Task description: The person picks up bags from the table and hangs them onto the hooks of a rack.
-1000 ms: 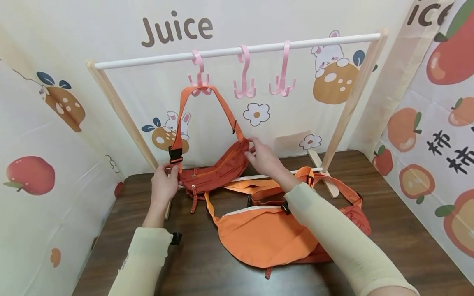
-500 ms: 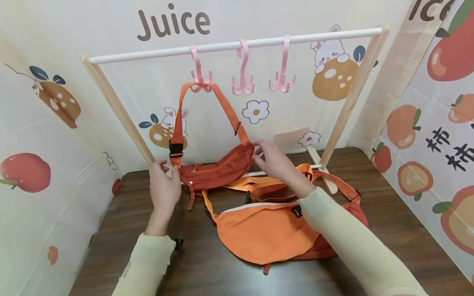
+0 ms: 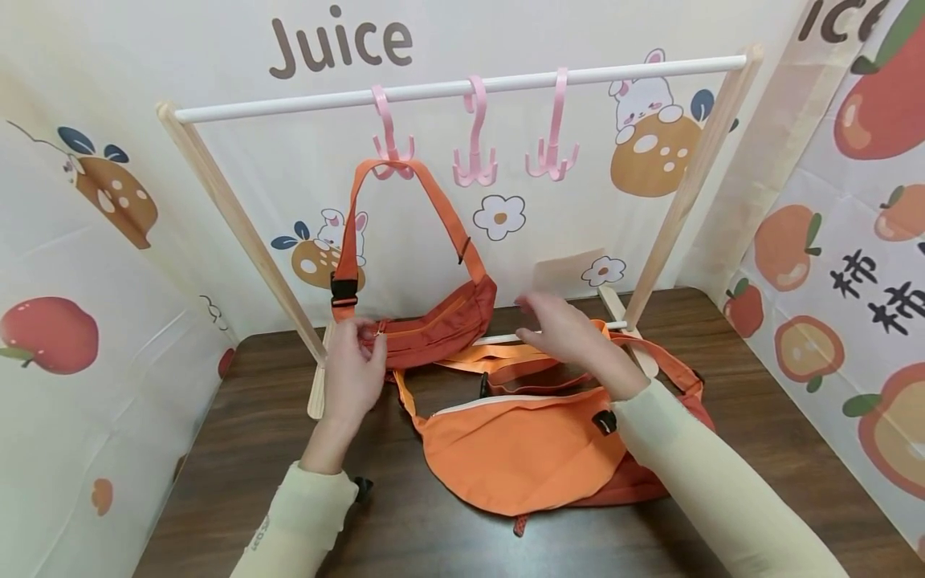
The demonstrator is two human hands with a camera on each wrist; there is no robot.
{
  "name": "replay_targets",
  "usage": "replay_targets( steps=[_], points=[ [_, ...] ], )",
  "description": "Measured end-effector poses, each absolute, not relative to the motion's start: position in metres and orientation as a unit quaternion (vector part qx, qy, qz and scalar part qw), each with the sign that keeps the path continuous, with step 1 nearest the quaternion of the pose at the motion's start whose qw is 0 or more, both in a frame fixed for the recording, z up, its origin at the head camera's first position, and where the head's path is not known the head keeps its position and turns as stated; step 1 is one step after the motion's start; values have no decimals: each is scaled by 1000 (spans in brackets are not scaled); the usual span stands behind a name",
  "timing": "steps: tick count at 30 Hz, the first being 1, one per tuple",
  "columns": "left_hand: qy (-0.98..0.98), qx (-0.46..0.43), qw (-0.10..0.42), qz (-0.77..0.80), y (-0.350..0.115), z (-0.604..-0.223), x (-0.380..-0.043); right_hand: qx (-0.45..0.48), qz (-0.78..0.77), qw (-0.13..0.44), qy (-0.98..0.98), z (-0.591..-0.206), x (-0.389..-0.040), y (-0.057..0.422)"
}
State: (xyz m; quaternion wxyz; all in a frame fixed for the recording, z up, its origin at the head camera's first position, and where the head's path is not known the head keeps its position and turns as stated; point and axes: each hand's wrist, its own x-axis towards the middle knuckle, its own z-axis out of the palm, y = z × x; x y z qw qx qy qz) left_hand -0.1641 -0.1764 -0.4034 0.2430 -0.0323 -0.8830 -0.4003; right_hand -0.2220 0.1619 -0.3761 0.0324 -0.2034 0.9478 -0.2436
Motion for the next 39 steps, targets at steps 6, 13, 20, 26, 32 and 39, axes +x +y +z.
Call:
replay_targets(
  steps=[6,13,20,26,32,39],
  points=[
    [-895,-59,197,-397,-164,-406,-161,-222,-198,59,953,-385,-219,170],
    [-912,-96,150,-369,-152,-411,-160,-221,-165,82,958,-393,-215,173],
    [-921,-128,106,-352,-139,-417,-158,-228,-131,80,961,-407,-216,176],
    [-934,-132,60,-325,-129,-422,-158,-222,-102,86,966,-417,-223,175],
    [-940,-143,6,-311,-124,-429,-161,-217,-91,91,968,-424,-227,173],
    [-941,-150,-29,-303,-120,-434,-163,-217,-92,91,968,-429,-230,173]
  ],
)
